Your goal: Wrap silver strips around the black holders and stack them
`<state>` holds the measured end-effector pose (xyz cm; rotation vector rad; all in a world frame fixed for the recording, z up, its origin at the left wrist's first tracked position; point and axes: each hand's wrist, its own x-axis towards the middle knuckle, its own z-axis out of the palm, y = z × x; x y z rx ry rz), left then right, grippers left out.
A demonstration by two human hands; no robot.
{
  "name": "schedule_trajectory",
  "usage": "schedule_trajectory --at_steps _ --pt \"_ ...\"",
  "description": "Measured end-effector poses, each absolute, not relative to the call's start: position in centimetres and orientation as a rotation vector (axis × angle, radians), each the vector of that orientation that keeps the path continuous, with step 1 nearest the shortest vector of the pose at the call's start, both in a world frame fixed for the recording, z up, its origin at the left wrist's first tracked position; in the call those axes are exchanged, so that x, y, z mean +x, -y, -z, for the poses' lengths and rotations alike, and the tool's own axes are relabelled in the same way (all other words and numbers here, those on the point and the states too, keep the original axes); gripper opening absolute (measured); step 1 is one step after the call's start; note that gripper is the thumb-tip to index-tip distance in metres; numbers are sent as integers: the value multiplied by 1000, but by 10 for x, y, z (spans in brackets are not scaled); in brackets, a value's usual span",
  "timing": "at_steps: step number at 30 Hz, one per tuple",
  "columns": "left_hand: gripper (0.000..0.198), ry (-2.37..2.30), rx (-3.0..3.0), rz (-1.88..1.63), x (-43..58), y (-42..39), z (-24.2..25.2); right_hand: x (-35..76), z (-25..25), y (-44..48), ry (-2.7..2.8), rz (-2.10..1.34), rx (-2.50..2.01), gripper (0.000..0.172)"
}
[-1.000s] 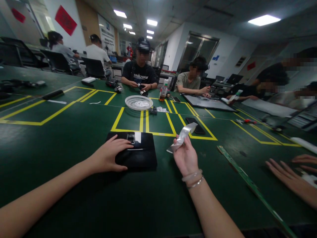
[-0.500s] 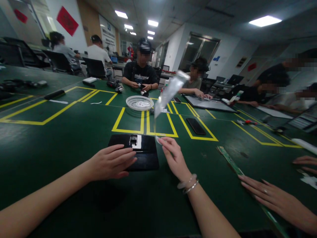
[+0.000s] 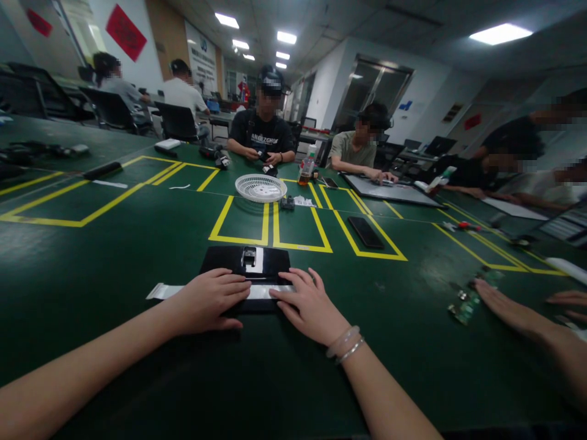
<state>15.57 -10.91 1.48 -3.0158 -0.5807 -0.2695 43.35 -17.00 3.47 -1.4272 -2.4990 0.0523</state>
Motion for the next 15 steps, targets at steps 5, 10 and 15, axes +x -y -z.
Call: schedule_trajectory --at_steps 5,10,15 --pt "72 692 -2945 302 157 111 -15 434 -35 168 2446 -17 -1408 32" --pt "96 862 -2969 315 160 100 -9 436 -38 166 2270 41 -1438 39" --pt "83 883 -3028 370 160 96 -12 438 -38 164 2186 82 -1448 36"
